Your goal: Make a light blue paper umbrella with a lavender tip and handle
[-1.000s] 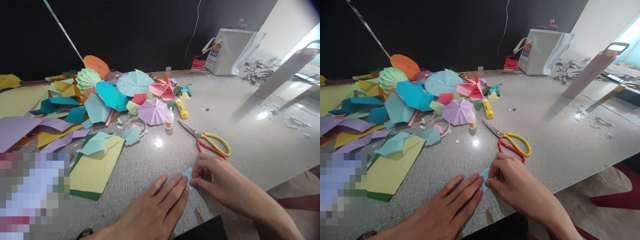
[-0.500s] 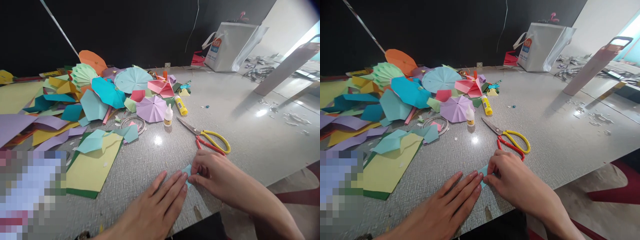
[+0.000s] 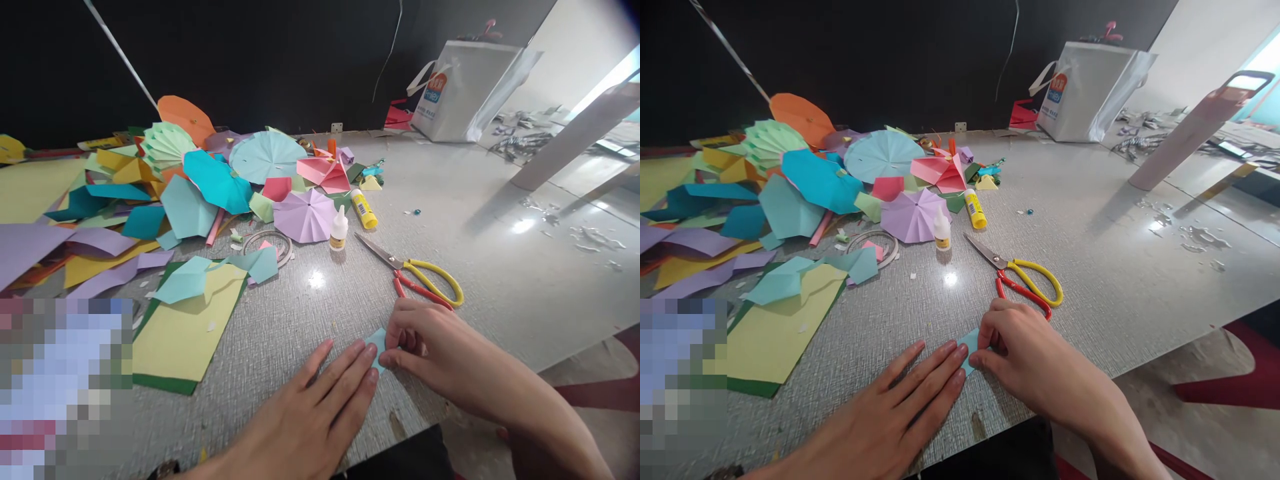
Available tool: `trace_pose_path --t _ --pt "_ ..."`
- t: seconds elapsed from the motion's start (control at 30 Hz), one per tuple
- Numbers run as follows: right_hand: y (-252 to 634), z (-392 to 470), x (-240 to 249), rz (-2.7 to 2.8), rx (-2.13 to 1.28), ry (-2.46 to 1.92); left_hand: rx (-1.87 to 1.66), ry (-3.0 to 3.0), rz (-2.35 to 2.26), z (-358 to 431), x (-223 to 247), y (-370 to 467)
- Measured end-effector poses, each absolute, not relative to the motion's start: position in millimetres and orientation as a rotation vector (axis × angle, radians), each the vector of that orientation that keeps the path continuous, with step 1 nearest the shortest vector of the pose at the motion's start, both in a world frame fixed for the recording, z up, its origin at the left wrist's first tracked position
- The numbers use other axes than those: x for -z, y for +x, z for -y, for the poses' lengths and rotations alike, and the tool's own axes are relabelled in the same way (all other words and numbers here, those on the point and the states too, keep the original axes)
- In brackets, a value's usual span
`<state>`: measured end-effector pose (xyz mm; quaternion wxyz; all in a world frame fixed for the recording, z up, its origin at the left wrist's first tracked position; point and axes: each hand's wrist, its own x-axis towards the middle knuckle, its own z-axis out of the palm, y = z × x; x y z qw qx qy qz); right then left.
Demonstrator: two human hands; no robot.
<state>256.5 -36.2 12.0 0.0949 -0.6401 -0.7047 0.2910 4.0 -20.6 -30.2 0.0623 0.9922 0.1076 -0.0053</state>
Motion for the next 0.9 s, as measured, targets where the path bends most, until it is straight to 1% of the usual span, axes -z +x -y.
trace_pose_path --t 0.23,0.37,0.47,0.63,0.77,0.9 --pt "258.9 42.2 -7.3 2.092 -0.866 -1.866 0.078 2.969 -0.304 17.6 27.2 6.0" --pt "257.8 44.6 -6.6 2.077 -0.862 -1.835 0.017 2.923 -0.307 12.9 20.7 6.6" --pt "255.5 43.3 -8.6 2.034 -0.852 -1.861 0.035 2.923 -0.259 10.5 18.8 7.3" --pt "250.5 42.0 -11.9 1.919 -0.859 -1.983 -0.032 2.964 -0.243 10.8 25.0 10.9" --pt "250.0 41.8 -11.7 1.904 -0.868 -1.973 0.037 2.945 -0.267 11.6 25.4 11.1" --pt "257.0 39.9 -12.7 1.882 -0.851 -2.005 -0.03 2.938 -0.293 14.1 35.7 10.5"
